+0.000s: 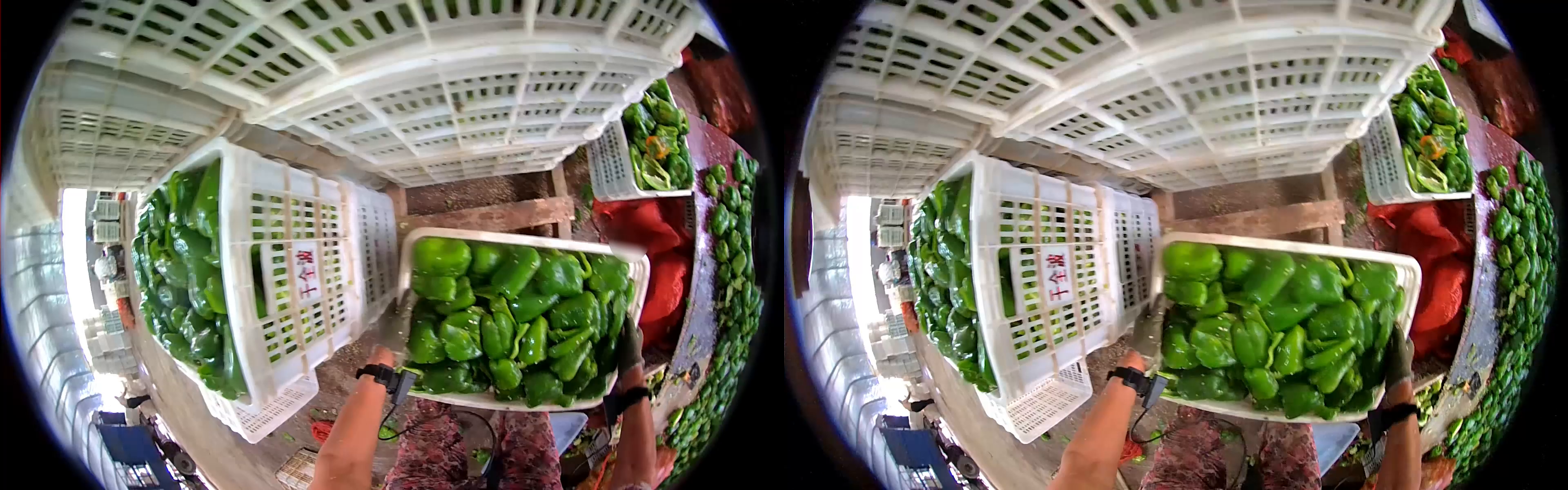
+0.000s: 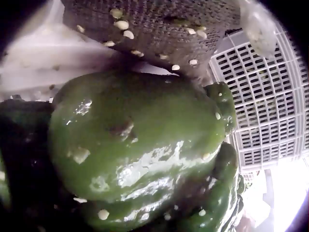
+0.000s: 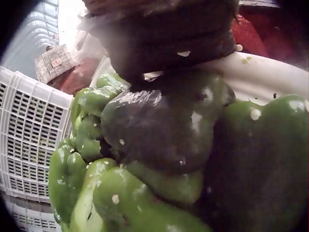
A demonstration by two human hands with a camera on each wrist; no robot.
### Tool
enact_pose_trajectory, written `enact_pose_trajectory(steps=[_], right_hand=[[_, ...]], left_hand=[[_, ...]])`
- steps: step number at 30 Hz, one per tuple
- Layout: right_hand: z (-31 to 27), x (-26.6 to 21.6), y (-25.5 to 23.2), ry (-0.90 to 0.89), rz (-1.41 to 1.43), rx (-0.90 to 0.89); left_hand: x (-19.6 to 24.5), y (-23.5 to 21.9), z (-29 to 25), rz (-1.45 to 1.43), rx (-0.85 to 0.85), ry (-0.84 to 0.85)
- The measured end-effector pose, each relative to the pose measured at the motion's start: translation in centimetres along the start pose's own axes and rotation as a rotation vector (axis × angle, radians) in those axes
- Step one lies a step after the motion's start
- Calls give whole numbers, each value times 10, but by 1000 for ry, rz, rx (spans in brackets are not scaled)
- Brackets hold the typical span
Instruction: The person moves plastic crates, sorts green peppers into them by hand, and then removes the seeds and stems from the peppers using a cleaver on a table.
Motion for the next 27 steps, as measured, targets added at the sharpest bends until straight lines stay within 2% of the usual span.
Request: enact_pose_trajectory(steps=[1,3,5,7,8,9,11,12,15,16,17,19,22,24,25,27], right_hand=[[-7,1,-2,102,48,9],[-18,17,-4,127,174,73],[-26,40,-23,102,107,61],[-42,35,-21,61,90,56],[-51,27,-21,67,3,43],[-56,20,-16,52,86,60],[-70,14,-2,40,242,84],[-85,-8,6,78,221,84],[-102,21,-32,59,243,-54],[-105,25,-43,25,194,-96],[-111,29,-56,-8,-53,-123],[-131,2,-46,-87,-539,-177],[-150,-25,-28,10,-30,-132],[-157,-54,-19,180,205,-96],[-152,-32,-38,62,74,-111],[-173,-76,-3,79,249,-173]], left_hand=[[13,3,-3,-24,21,-34],[-15,4,15,-68,-53,69],[3,0,8,-8,-64,-8],[8,0,0,7,-25,-29],[-4,-6,6,5,-128,73],[40,-3,-22,-73,-72,-22],[-11,2,-17,-354,-113,3],[-19,-8,-22,-82,-128,-63],[-14,-2,-69,-371,-54,-114],[-14,-4,-81,-315,-32,-94],[-15,-5,-94,-351,-28,-103],[9,-10,-127,-419,-12,-108],[-19,-21,-172,-467,11,-159],[-18,-30,-206,-483,39,-126],[-14,-33,-229,-470,72,-86],[-20,-39,-270,-346,138,32]])
Point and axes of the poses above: each hand's wrist, its own z-axis towards the middle knuckle, its own y-axis out of the palm, x = y × z, the point moved 1 cm from there along z, towards the middle knuckle, and after that the axes turned 11 degrees about -x, right-handed, at the moved point
